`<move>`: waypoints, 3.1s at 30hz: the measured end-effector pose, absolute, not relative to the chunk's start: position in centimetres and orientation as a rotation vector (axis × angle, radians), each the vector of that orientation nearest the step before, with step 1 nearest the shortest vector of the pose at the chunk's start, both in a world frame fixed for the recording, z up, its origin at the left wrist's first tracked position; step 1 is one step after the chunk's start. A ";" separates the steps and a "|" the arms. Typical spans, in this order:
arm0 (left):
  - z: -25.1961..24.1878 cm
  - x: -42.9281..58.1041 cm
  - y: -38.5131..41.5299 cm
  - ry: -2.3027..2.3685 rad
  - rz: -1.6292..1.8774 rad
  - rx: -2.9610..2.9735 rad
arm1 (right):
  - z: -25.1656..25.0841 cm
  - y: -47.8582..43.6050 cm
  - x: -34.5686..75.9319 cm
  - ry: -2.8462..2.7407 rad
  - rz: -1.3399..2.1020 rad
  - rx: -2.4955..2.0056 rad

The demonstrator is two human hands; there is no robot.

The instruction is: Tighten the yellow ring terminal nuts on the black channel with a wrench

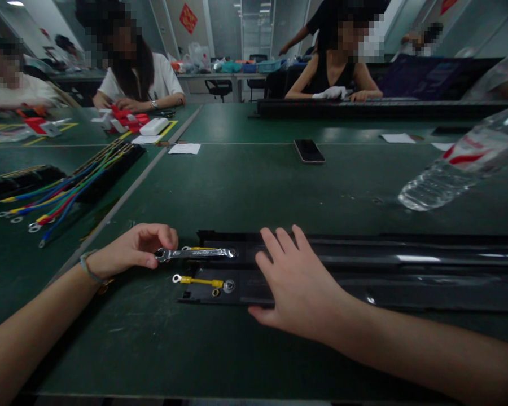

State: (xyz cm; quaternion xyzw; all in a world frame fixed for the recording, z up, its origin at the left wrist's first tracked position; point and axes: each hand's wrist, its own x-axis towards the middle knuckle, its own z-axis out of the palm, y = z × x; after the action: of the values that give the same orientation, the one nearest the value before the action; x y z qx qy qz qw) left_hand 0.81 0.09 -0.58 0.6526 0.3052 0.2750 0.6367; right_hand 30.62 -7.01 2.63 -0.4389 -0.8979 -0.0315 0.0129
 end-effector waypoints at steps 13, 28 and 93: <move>-1.4 0.4 0.4 0.932 0.813 1.441 | 2.5 -6.9 30.5 -2.801 -0.132 -1.386; -1.3 0.4 0.5 1.145 0.822 1.385 | 2.4 -7.0 30.5 -2.793 -0.130 -1.368; -1.0 0.4 0.5 0.853 0.760 1.640 | 2.7 -7.1 30.5 -2.801 -0.111 -1.379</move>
State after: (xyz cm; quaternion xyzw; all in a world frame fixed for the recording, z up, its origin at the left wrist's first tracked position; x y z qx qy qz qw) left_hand 0.44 0.45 -0.97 0.6902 0.3588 0.3197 0.5410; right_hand 30.53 -7.08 2.72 -0.4414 -0.8966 -0.0356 0.0086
